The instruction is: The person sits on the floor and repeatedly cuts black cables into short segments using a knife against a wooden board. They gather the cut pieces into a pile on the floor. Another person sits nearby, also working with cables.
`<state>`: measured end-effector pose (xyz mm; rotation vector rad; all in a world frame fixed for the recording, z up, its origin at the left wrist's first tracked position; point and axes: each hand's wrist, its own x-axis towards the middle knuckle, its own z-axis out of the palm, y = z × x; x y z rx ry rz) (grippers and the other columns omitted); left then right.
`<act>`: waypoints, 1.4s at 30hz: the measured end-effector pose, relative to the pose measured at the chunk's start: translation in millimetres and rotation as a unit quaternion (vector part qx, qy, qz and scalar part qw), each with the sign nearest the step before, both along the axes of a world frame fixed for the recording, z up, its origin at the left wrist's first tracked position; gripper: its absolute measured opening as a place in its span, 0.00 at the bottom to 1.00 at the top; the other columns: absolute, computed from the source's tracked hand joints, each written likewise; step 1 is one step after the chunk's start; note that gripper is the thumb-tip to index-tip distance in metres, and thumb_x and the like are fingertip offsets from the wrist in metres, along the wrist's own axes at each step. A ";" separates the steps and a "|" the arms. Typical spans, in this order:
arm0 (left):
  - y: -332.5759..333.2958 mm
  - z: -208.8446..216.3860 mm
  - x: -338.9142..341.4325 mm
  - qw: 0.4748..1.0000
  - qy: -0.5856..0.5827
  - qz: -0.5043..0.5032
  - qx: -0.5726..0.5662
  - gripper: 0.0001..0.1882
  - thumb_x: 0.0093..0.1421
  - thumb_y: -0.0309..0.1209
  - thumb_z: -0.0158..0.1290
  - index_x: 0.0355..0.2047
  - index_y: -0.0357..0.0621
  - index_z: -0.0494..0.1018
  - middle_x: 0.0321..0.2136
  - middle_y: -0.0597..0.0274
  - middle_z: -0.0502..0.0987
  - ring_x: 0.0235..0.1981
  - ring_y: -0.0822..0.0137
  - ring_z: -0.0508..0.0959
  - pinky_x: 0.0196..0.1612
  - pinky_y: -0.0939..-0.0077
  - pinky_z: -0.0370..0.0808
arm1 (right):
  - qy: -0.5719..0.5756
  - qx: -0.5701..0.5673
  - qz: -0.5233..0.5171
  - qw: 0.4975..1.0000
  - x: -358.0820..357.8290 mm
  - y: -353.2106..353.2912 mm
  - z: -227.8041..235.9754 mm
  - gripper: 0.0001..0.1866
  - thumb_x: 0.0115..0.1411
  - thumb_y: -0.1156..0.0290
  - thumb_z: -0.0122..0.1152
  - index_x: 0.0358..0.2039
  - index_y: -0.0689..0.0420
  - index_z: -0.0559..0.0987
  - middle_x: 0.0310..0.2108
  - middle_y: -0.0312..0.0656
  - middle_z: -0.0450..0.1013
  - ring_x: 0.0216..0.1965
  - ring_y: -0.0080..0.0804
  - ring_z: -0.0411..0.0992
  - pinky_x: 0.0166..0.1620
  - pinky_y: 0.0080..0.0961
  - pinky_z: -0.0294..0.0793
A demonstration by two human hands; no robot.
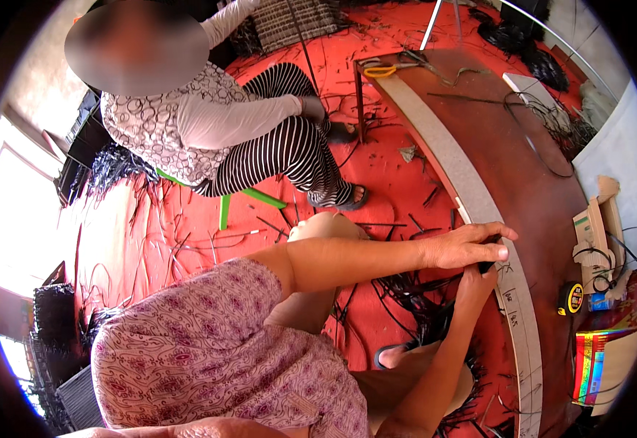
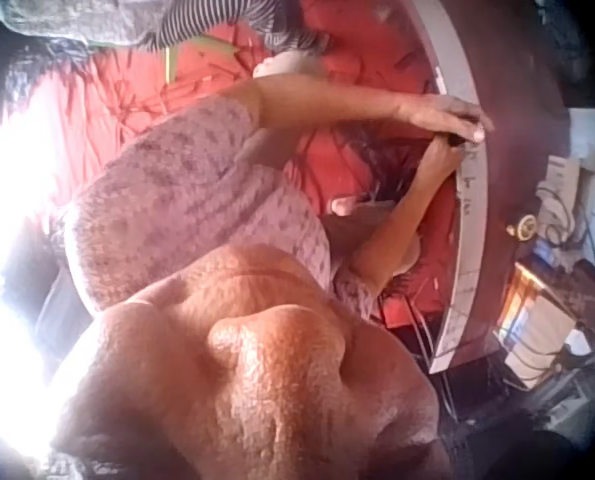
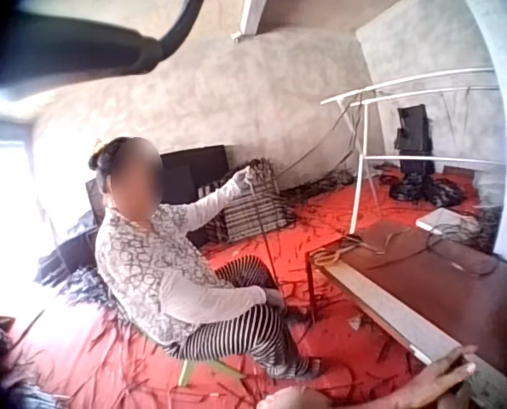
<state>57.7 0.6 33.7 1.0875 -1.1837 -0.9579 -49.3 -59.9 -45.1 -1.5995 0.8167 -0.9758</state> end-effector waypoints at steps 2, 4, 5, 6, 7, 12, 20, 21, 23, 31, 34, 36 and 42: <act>7.3 8.4 0.5 0.997 -0.079 -0.001 -0.002 0.28 0.59 0.45 0.54 0.54 0.41 0.63 0.35 0.59 0.74 0.40 0.68 0.73 0.47 0.71 0.70 | -0.009 -0.013 -0.016 1.000 4.5 -4.1 -4.8 0.13 0.61 0.66 0.56 0.35 0.65 0.72 0.24 0.31 0.63 0.22 0.18 0.58 0.24 0.19 0.58; 7.6 5.1 -3.2 0.980 -0.193 0.039 -0.039 0.27 0.58 0.42 0.54 0.53 0.42 0.63 0.34 0.52 0.76 0.38 0.57 0.76 0.44 0.64 0.72 | -0.015 -0.007 -0.029 0.999 7.2 -6.8 -10.1 0.13 0.61 0.66 0.56 0.35 0.65 0.72 0.24 0.31 0.63 0.22 0.18 0.58 0.24 0.19 0.58; 6.9 2.2 -1.2 0.965 -0.252 0.065 -0.031 0.26 0.58 0.42 0.54 0.52 0.42 0.64 0.33 0.50 0.76 0.38 0.54 0.76 0.44 0.62 0.72 | -0.021 -0.002 -0.028 0.999 12.6 -4.7 -11.9 0.13 0.61 0.66 0.56 0.35 0.65 0.72 0.24 0.31 0.63 0.22 0.18 0.58 0.23 0.19 0.58; 3.4 0.1 -2.7 0.948 -0.307 0.083 -0.026 0.25 0.58 0.41 0.53 0.52 0.42 0.64 0.33 0.48 0.76 0.38 0.50 0.77 0.44 0.60 0.73 | -0.023 0.002 -0.033 0.999 13.3 -5.0 -12.9 0.13 0.61 0.66 0.56 0.35 0.65 0.72 0.24 0.31 0.63 0.22 0.17 0.58 0.23 0.19 0.58; 1.0 -2.7 -5.3 0.948 -0.302 0.093 -0.039 0.21 0.59 0.38 0.52 0.49 0.43 0.65 0.32 0.45 0.75 0.38 0.43 0.75 0.43 0.55 0.72 | -0.026 0.005 -0.040 0.999 15.5 -4.8 -14.3 0.13 0.61 0.66 0.56 0.35 0.65 0.72 0.24 0.31 0.63 0.22 0.17 0.58 0.23 0.19 0.57; -1.5 -7.1 -12.1 0.942 -0.309 0.126 -0.034 0.17 0.59 0.35 0.50 0.47 0.45 0.65 0.27 0.46 0.74 0.36 0.44 0.74 0.42 0.54 0.70 | -0.031 0.017 -0.048 0.998 11.7 -1.1 -21.8 0.13 0.61 0.66 0.56 0.34 0.65 0.72 0.24 0.31 0.63 0.22 0.17 0.58 0.23 0.19 0.57; 0.6 -3.7 -15.7 0.935 -0.324 0.141 -0.036 0.16 0.57 0.33 0.51 0.44 0.43 0.65 0.27 0.46 0.73 0.37 0.44 0.73 0.43 0.54 0.69 | -0.037 0.021 -0.055 0.998 15.3 -2.4 -23.2 0.13 0.61 0.66 0.57 0.34 0.65 0.71 0.23 0.31 0.63 0.22 0.17 0.58 0.23 0.19 0.57; -0.2 -3.8 -15.6 0.934 -0.326 0.142 -0.041 0.15 0.57 0.33 0.51 0.44 0.43 0.65 0.26 0.46 0.73 0.36 0.44 0.73 0.43 0.54 0.69 | -0.037 0.022 -0.055 0.998 16.7 -2.5 -23.2 0.13 0.60 0.66 0.57 0.34 0.65 0.71 0.23 0.31 0.63 0.22 0.17 0.58 0.23 0.19 0.57; -1.5 -4.1 -15.0 0.931 -0.332 0.145 -0.051 0.14 0.57 0.32 0.51 0.43 0.43 0.65 0.26 0.47 0.73 0.36 0.44 0.73 0.44 0.54 0.69 | -0.037 0.025 -0.057 0.997 16.2 -3.5 -22.2 0.13 0.60 0.66 0.57 0.34 0.65 0.71 0.23 0.31 0.63 0.22 0.17 0.58 0.23 0.19 0.57; -1.1 -6.4 -15.7 0.920 -0.343 0.164 -0.095 0.12 0.55 0.30 0.51 0.37 0.41 0.64 0.25 0.50 0.74 0.33 0.47 0.74 0.47 0.58 0.67 | -0.037 0.029 -0.054 0.997 17.5 0.9 -21.9 0.12 0.60 0.66 0.57 0.34 0.64 0.71 0.23 0.30 0.63 0.21 0.17 0.58 0.23 0.19 0.57; -2.2 -6.0 -20.7 0.912 -0.350 0.175 -0.125 0.12 0.55 0.31 0.53 0.37 0.42 0.65 0.25 0.53 0.73 0.32 0.51 0.75 0.46 0.61 0.67 | -0.033 0.026 -0.061 0.997 12.4 -2.1 -22.9 0.12 0.60 0.66 0.57 0.34 0.64 0.71 0.23 0.30 0.63 0.21 0.17 0.58 0.23 0.19 0.57; -2.3 -5.6 -19.8 0.904 -0.364 0.181 -0.133 0.12 0.56 0.32 0.54 0.36 0.43 0.65 0.25 0.55 0.73 0.32 0.53 0.75 0.45 0.62 0.67 | -0.037 0.032 -0.061 0.997 13.1 -1.5 -25.2 0.12 0.60 0.66 0.57 0.34 0.64 0.71 0.23 0.30 0.63 0.21 0.17 0.58 0.23 0.19 0.57; -3.0 -6.4 -20.3 0.900 -0.369 0.183 -0.145 0.12 0.55 0.31 0.56 0.35 0.43 0.66 0.25 0.56 0.73 0.31 0.54 0.76 0.46 0.63 0.67 | -0.042 0.038 -0.059 0.997 13.1 1.8 -28.6 0.12 0.60 0.66 0.57 0.33 0.64 0.71 0.23 0.30 0.63 0.21 0.17 0.58 0.23 0.19 0.57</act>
